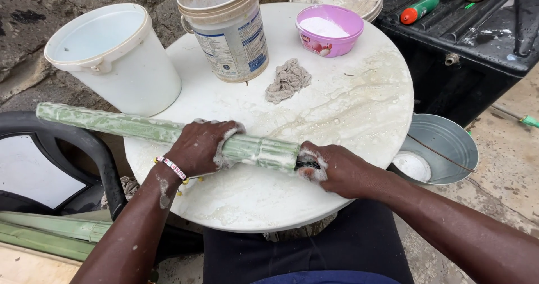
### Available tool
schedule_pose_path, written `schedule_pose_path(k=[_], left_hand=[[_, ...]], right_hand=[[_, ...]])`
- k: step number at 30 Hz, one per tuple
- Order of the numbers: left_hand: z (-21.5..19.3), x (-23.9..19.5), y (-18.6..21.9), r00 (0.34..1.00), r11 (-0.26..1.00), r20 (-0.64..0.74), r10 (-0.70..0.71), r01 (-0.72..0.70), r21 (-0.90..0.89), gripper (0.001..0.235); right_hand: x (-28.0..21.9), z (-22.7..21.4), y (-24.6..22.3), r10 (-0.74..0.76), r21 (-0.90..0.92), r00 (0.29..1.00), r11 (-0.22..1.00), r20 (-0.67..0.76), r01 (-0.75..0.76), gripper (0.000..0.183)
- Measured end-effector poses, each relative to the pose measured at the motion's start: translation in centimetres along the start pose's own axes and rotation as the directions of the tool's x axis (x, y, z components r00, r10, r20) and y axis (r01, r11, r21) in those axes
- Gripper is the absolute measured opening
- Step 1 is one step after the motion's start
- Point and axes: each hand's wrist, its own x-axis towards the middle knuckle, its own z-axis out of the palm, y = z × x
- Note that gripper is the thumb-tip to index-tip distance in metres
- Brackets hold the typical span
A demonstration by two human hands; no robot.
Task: The person cleans a square green PVC pipe by rubbing it with a soapy cloth, scrubbing the edges with a brush, and then pouring water from a bucket over it to rinse.
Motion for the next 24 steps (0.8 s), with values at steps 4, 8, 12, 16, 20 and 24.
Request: schedule_pose_path(k=[4,8,12,16,20,24], left_hand=[[0.9,-2.0,2.6,0.999,0.990,-0.050,-0.015,0.022,0.136,0.078],[1.4,-2.7,3.7,0.993,0.982,-0.101,-0.065,0.082,0.172,0.084],[0.7,-3.4,3.6,0.996,0.977,0.029,-0.081,0.074,0.199,0.090],[0.2,-2.9,3.1,0.965,0.988,0.258,-0.055,0.016,0.151,0.104],[2.7,-1.4,1.2,0.979,0.982,0.201,0.026,-0.062,0.179,0.118],[4.7,-0.4,-0.5,0.987,0.987,0.155,0.033,-0.056,0.149,0.117]], right_hand=[[-1.2,0.0,-2.0,0.014,0.249,0.991,0.967,0.130,-0.047,0.043],[-0.6,1.4,1.5,0.087,0.466,0.958,0.860,0.272,-0.211,0.054],[-1.7,1.8,1.0,0.166,0.573,0.936,0.753,0.311,-0.324,0.053],[-1.5,1.1,0.5,0.272,0.723,0.861,0.468,0.430,-0.509,0.052],[-2.5,-3.0,-3.1,0.208,0.595,0.848,0.631,0.488,-0.497,0.060],[-4.9,-1.2,-3.9,0.054,0.117,0.940,0.988,0.337,-0.098,0.084]])
